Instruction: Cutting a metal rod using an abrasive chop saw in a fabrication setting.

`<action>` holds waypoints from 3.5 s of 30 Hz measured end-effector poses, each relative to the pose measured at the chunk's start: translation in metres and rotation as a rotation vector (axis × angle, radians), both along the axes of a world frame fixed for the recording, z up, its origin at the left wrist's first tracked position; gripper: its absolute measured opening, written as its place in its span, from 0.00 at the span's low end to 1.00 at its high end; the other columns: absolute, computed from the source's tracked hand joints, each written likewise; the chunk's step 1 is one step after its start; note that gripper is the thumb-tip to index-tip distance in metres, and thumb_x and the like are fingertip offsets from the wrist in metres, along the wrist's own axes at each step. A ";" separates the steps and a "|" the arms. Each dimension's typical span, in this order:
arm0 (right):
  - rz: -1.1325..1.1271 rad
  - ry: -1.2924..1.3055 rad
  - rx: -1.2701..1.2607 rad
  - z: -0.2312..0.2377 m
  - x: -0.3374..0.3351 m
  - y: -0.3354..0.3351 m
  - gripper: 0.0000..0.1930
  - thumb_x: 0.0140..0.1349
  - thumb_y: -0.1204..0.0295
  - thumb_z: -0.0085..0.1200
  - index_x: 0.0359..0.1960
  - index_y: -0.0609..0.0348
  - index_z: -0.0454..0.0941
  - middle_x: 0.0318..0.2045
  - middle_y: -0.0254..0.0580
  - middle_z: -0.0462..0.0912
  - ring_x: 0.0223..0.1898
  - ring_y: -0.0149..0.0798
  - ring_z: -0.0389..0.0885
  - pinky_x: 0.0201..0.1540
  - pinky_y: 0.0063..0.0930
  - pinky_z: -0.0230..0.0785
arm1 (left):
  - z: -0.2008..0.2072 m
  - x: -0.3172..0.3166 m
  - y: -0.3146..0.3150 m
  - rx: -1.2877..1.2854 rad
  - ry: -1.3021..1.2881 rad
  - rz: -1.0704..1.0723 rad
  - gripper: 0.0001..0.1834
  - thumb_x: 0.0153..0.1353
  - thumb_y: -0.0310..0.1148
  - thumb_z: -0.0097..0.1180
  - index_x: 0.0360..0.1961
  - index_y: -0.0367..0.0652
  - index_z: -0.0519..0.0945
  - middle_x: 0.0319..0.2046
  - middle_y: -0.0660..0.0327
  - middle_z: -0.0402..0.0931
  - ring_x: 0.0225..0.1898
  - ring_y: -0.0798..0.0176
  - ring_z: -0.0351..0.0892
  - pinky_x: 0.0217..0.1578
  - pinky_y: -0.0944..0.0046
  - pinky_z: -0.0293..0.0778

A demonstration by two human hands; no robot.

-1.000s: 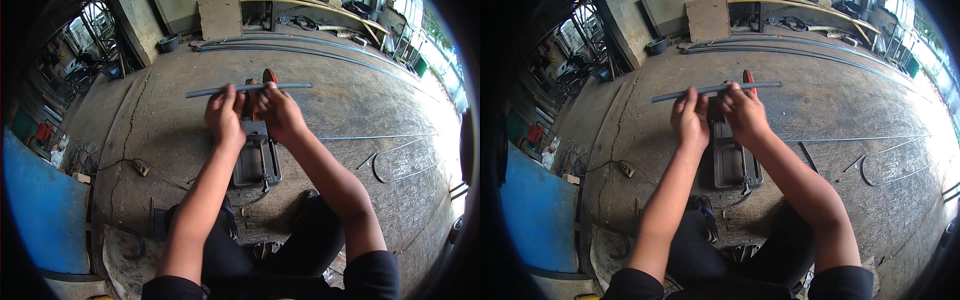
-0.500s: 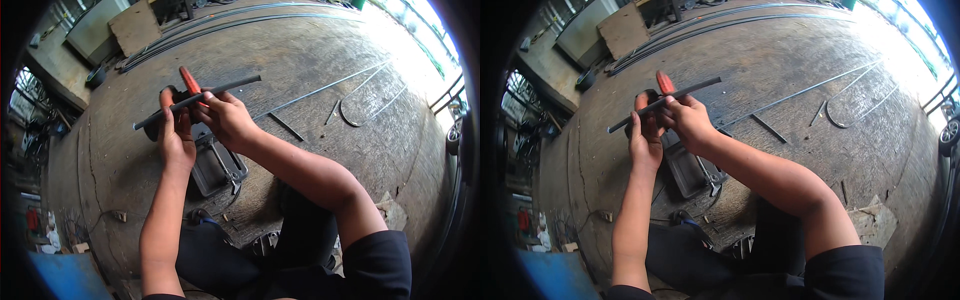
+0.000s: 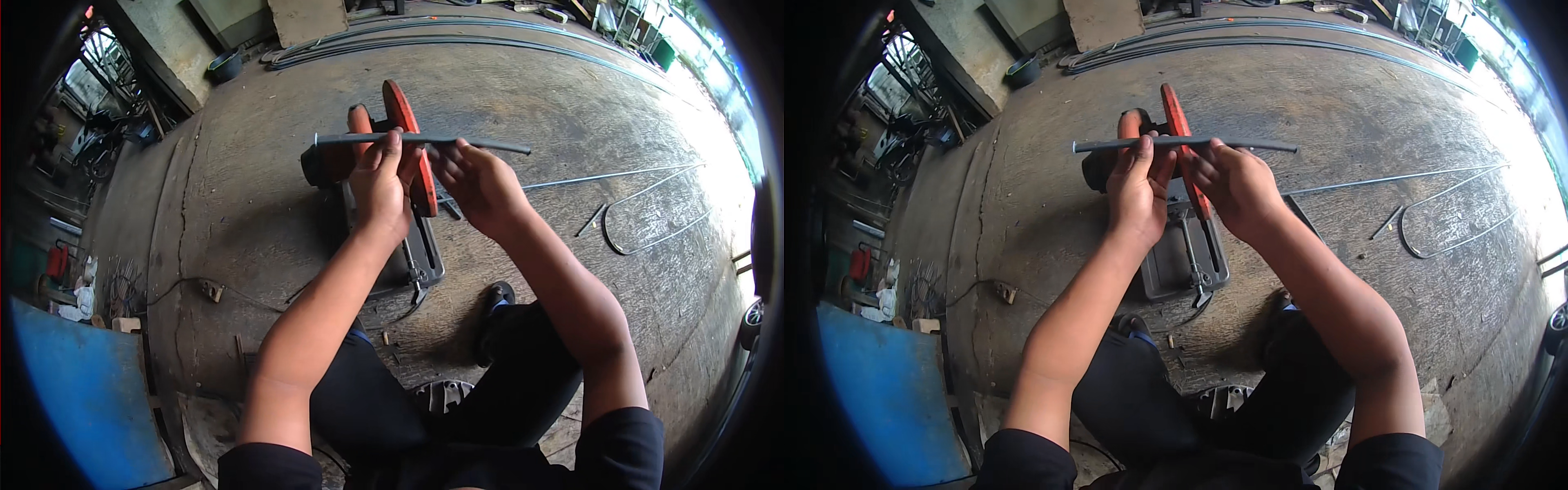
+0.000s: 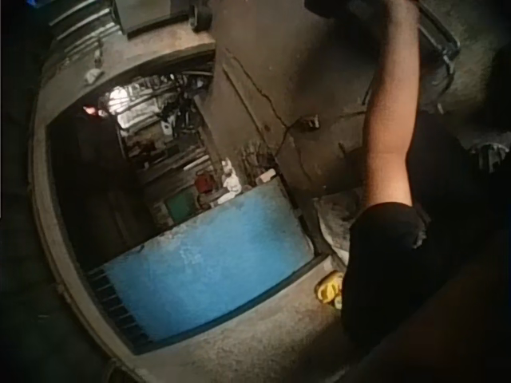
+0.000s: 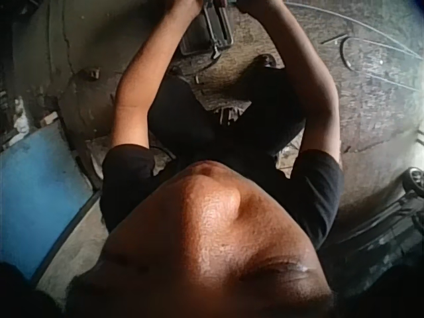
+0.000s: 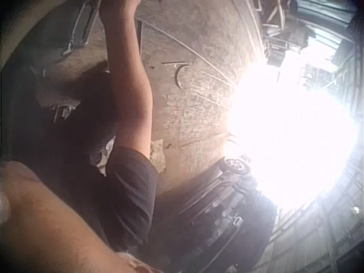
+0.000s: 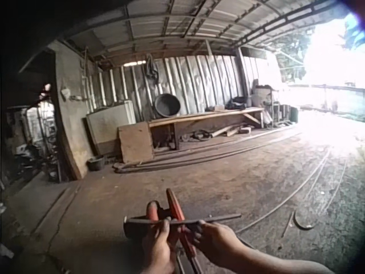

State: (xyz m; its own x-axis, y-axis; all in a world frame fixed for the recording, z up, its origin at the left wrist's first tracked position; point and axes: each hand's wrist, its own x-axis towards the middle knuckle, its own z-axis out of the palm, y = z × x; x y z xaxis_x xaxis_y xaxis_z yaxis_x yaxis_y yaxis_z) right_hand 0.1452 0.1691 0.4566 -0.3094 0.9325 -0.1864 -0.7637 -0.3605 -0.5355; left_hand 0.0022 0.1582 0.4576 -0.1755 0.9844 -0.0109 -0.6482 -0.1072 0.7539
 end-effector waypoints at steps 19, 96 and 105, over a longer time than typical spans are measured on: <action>-0.042 -0.763 0.462 -0.156 0.069 0.035 0.19 0.71 0.61 0.40 0.54 0.62 0.71 0.18 0.24 0.62 0.17 0.19 0.60 0.19 0.14 0.52 | -0.009 -0.051 0.083 0.133 1.331 0.235 0.38 0.58 0.39 0.62 0.61 0.27 0.59 0.53 0.45 0.70 0.50 0.58 0.73 0.53 0.61 0.67; 0.290 -0.732 0.173 -0.338 0.011 0.014 0.16 0.68 0.62 0.46 0.31 0.63 0.75 0.17 0.28 0.69 0.17 0.22 0.65 0.19 0.23 0.58 | -0.009 -0.074 0.107 -0.335 1.117 -0.129 0.26 0.64 0.36 0.48 0.60 0.32 0.65 0.56 0.52 0.69 0.54 0.58 0.72 0.58 0.59 0.64; 0.061 -1.048 0.216 -0.320 0.025 0.018 0.13 0.60 0.69 0.49 0.39 0.66 0.79 0.24 0.59 0.79 0.27 0.52 0.81 0.35 0.40 0.71 | -0.007 -0.089 0.110 -0.371 1.224 -0.172 0.25 0.64 0.37 0.50 0.58 0.32 0.67 0.48 0.54 0.76 0.45 0.63 0.77 0.48 0.66 0.71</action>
State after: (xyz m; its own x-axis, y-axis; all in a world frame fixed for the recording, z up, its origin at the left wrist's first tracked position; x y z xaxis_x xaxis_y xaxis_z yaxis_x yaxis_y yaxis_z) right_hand 0.1699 0.1868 0.1363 -0.1383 0.9659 -0.2187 0.1295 -0.2013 -0.9709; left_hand -0.0864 0.2686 0.4507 -0.1371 0.9681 -0.2098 0.4977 0.2504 0.8304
